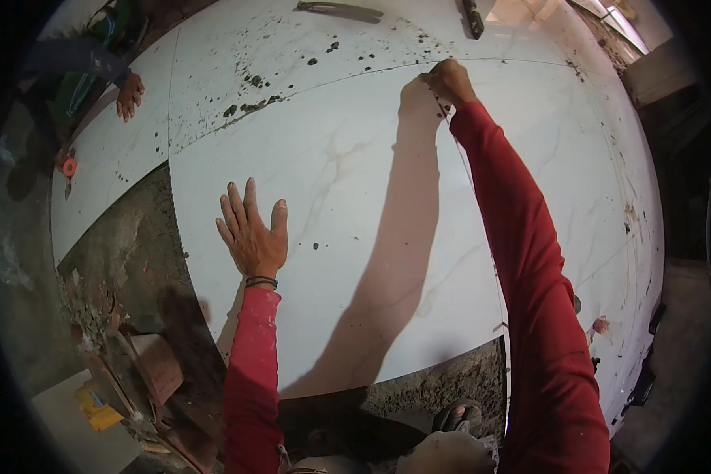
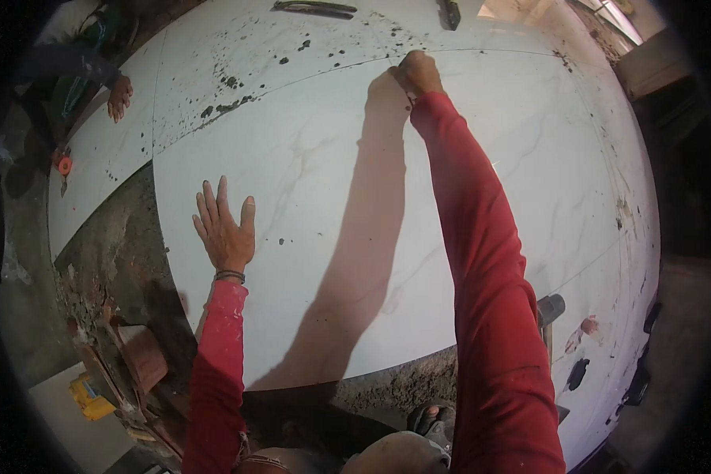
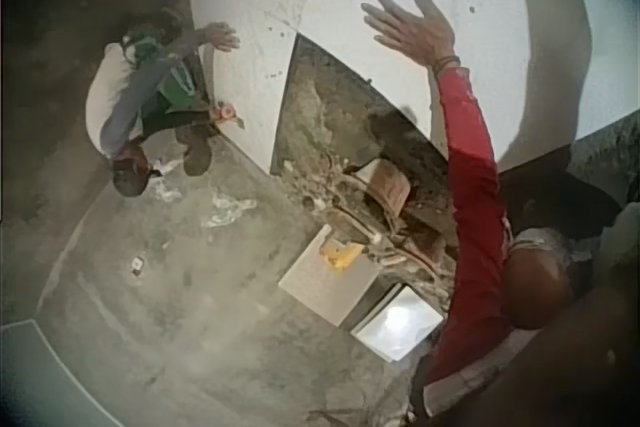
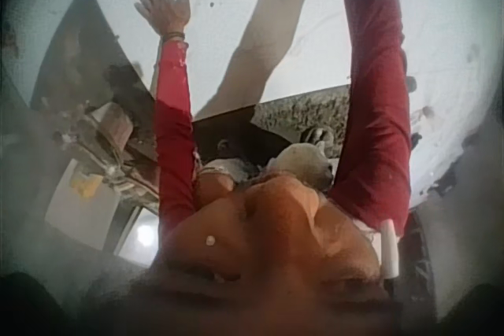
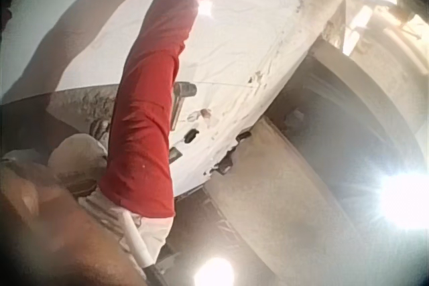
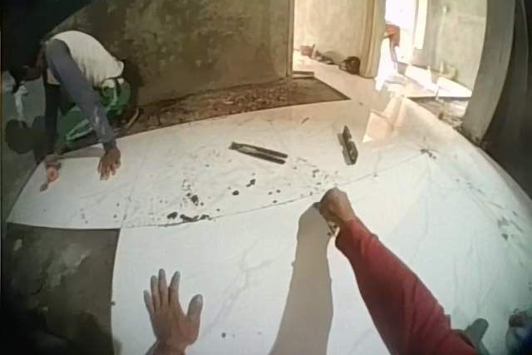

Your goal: The person is tiling a floor by positioning large white tiles over mortar, tapping them into place using a rubber mallet, and wiping the tile surfaces clean with a cloth.

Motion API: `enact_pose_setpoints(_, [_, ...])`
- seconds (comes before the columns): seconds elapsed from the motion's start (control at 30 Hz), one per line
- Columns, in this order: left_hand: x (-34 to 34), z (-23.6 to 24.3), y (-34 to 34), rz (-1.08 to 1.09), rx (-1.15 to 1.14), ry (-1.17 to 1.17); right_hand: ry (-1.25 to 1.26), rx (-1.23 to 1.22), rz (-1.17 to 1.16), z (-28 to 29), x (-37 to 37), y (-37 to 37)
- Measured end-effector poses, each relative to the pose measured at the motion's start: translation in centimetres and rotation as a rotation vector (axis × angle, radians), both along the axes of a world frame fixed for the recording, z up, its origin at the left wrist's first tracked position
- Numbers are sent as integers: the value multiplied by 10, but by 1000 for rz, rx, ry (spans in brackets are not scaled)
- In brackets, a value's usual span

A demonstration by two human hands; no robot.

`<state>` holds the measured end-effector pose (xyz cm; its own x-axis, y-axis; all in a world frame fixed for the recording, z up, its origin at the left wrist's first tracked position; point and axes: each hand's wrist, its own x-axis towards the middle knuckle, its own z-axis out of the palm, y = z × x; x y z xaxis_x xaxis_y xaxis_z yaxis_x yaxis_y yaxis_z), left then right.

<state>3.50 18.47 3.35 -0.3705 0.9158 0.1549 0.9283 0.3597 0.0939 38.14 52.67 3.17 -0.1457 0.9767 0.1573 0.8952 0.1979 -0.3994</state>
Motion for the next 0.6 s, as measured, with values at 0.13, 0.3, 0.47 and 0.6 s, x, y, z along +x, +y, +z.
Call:
enact_pose_setpoints(0.13, [-12,1,-1,18,2,31,454,189,-150,41,20,-127])
enact_pose_setpoints(0.3, [-18,3,-5,29,15,86,414,418,-573,42,185,-423])
enact_pose_setpoints(0.47, [-15,-4,-4,8,22,74,-121,-33,-855,48,249,-609])
enact_pose_setpoints(0.6, [-10,-2,-2,5,18,32,-259,-31,-629,39,268,-610])
